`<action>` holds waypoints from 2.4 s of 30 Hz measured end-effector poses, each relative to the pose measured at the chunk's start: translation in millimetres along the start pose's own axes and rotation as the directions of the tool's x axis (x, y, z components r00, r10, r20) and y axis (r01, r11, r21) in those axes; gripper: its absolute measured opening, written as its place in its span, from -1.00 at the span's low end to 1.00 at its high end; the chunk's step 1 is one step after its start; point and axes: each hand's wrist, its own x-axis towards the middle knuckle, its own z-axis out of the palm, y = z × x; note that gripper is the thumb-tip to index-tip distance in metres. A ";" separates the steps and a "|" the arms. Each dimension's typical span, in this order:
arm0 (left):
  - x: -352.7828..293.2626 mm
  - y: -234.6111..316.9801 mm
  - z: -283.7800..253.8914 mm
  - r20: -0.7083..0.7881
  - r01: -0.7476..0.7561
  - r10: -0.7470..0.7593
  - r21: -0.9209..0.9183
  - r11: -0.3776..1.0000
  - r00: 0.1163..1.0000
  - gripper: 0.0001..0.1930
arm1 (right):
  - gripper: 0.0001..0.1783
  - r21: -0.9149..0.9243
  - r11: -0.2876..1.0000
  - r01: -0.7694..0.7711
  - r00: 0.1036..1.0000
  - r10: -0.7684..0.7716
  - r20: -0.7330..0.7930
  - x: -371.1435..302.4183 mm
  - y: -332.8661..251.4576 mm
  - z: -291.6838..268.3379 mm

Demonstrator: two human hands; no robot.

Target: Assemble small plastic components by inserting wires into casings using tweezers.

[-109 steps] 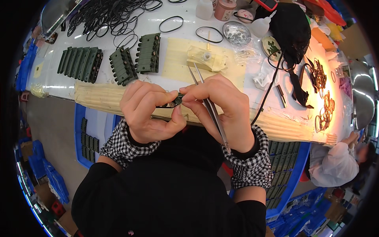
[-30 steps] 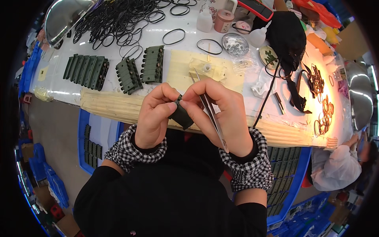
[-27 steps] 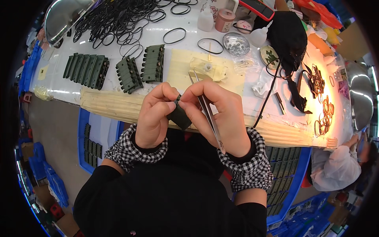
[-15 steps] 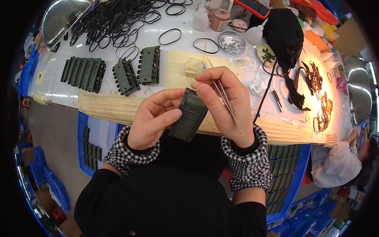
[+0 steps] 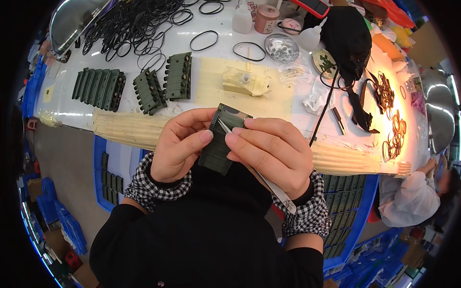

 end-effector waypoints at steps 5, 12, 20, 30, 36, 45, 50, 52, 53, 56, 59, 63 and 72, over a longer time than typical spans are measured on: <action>-2.3 0.9 2.9 -0.016 0.006 -0.006 0.010 1.000 1.000 -0.61 | -0.64 -0.034 0.998 0.060 0.998 -0.060 0.005 1.2 3.6 3.3; -4.7 -3.1 3.3 -0.025 -0.009 0.009 0.009 1.000 1.000 -0.63 | -0.67 -0.201 0.967 0.159 0.987 -0.156 0.033 -4.8 -0.5 5.3; -4.7 -3.9 2.1 -0.054 0.006 -0.007 -0.026 1.000 0.998 -0.65 | -0.74 -0.085 0.986 0.144 0.989 -0.146 -0.006 -5.7 7.4 7.4; -0.1 -11.8 -3.4 -0.029 -0.091 0.089 -0.076 0.993 0.996 -0.63 | -0.64 0.550 0.739 -0.388 0.786 0.577 -0.221 -17.1 8.9 3.0; 1.2 -10.6 1.1 -0.072 -0.072 0.062 -0.142 0.987 0.995 -0.64 | -0.82 0.535 0.743 -0.401 0.858 0.509 -0.064 -16.1 -6.7 11.1; 1.0 -15.1 5.4 -0.074 -0.057 0.051 -0.086 0.995 0.996 -0.59 | -0.84 0.560 0.700 -0.443 0.843 0.538 -0.005 -14.2 -6.8 31.8; 1.8 -5.5 6.3 -0.124 0.008 -0.028 -0.159 0.987 0.992 -0.45 | -0.66 0.614 0.626 -0.481 0.838 0.535 0.112 -14.0 -4.2 29.2; 2.7 -4.3 5.2 -0.137 -0.013 -0.002 -0.110 0.994 0.991 -0.42 | -0.49 0.669 0.588 -0.454 0.838 0.536 0.097 -10.1 -5.5 30.8; 2.6 -4.3 4.4 -0.143 -0.024 0.011 -0.085 0.996 0.990 -0.41 | -0.49 0.585 0.667 -0.462 0.850 0.522 0.076 -9.9 -4.6 28.9; 1.1 -7.1 -1.5 -0.167 -0.031 0.048 0.106 0.994 0.985 -0.41 | -0.56 0.499 0.697 -0.515 0.792 0.610 -0.034 -7.3 -12.1 28.4; 0.0 -9.3 -0.2 -0.201 -0.052 0.072 0.103 0.993 0.977 -0.45 | -0.69 0.311 0.881 -0.356 0.922 0.386 -0.038 -5.2 -10.4 20.4; 0.8 -9.9 2.8 -0.191 -0.082 0.092 0.060 0.995 0.977 -0.46 | -0.72 0.184 0.943 -0.278 0.953 0.295 -0.068 5.1 -19.7 18.3; 0.2 -12.7 2.4 -0.195 -0.113 0.140 0.145 0.983 0.971 -0.46 | -0.73 0.162 0.956 -0.244 0.964 0.258 -0.071 4.3 -19.2 25.3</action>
